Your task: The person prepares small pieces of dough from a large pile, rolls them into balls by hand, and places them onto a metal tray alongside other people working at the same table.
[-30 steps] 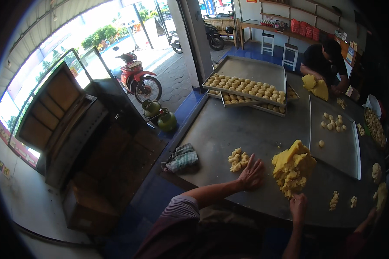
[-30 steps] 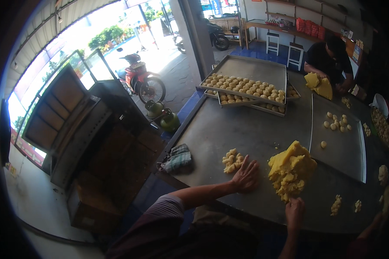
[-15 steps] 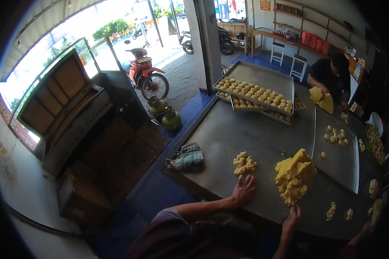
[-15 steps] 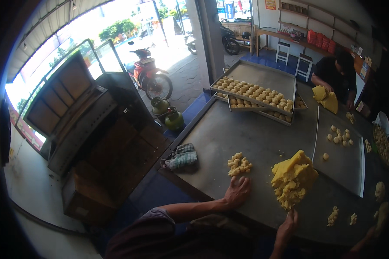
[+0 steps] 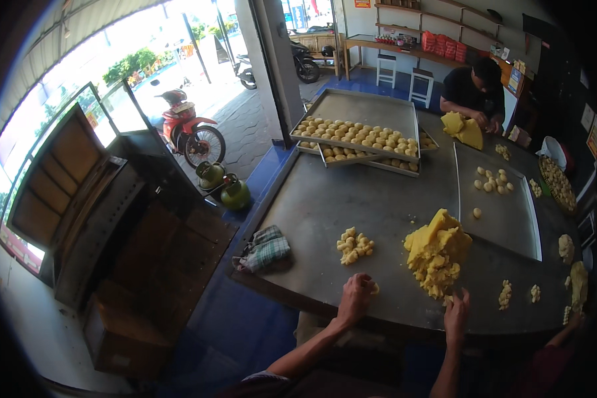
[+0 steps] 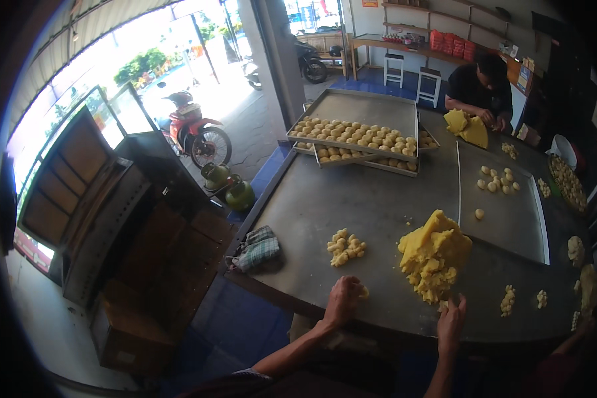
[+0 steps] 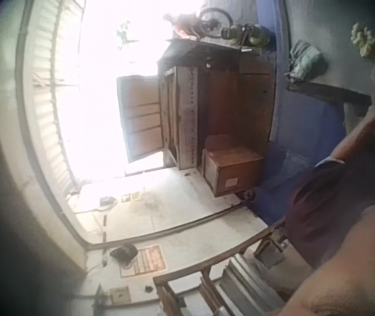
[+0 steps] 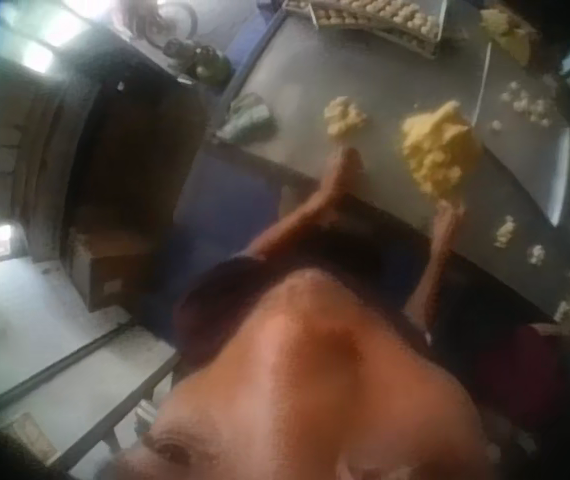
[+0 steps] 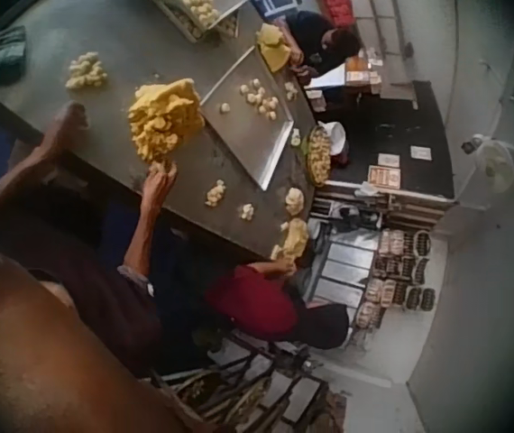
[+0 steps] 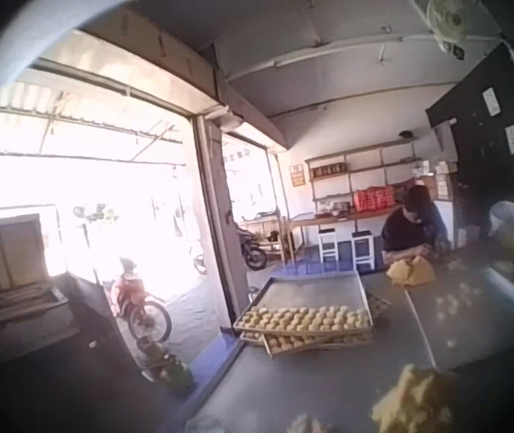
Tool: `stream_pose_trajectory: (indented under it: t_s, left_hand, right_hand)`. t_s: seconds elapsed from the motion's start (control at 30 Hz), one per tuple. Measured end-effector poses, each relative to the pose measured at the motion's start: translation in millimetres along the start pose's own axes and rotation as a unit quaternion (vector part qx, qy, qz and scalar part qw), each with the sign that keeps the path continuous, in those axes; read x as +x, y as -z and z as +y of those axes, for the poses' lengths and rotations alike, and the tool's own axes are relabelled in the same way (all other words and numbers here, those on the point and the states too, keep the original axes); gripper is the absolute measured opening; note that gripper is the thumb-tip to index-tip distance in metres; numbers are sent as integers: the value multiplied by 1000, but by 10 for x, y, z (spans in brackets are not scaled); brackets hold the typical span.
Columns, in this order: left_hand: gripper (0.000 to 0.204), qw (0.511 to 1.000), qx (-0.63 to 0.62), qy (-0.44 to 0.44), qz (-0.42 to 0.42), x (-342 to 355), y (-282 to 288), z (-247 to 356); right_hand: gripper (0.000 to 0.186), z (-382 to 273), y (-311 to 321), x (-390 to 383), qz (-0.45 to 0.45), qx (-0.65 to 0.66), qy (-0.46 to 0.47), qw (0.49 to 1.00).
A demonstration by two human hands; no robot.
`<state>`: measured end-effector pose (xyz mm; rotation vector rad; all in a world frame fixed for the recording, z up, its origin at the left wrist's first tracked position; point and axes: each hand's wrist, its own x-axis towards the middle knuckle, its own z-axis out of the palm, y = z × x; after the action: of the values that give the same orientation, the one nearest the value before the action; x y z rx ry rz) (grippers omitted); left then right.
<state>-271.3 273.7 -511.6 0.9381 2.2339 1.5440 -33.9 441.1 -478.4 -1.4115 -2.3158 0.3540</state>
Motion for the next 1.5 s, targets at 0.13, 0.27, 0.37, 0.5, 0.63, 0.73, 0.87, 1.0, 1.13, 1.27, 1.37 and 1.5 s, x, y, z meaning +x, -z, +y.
stream_pose_trajectory:
  t_s: [0.13,0.27,0.37,0.5,0.63,0.73,0.87,1.0,1.13,1.27,1.37,1.5]
  left_hand:
    - [31,998,-65,20,0,54,64,83]
    - [33,992,-76,74,-75,140,47,229]
    - [31,982,-100,98,-127,98,-97,481]
    - [33,973,-107,42,-199,-3,-497,579]
    - [30,972,-128,-24,-195,-50,-463,746]
    - [26,967,-88,40,-237,133,-254,538]
    - [25,977,27,-113,-177,88,-301,92]
    - [23,988,32,-92,-116,-19,-363,27]
    - [24,975,16,-78,-208,4,-252,176]
    - [27,972,-26,-118,-203,-2,-185,153]
    - [27,971,-53,-100,-211,20,-134,292]
    - [27,969,-15,-71,-236,45,-106,274]
  right_hand:
    - [39,-136,-14,-345,-21,-25,5,999]
    - [41,-86,124,-472,-57,44,66,995]
    - [39,-182,243,-418,-53,106,66,991]
    - [41,-643,81,-375,-54,212,84,972]
    - [38,-817,-31,-253,-74,292,35,953]
    - [33,-1009,46,-207,-96,330,105,933]
    - [30,-1158,-116,-219,-72,303,222,924]
    - [26,-1282,-95,-251,-91,297,136,941]
    - [20,-1348,-194,-323,-15,165,246,955]
    - [15,-1330,-102,-227,-91,259,177,945]
    - [17,-1330,-214,-279,-27,169,239,956]
    - [28,-1191,-107,-159,-162,417,34,894]
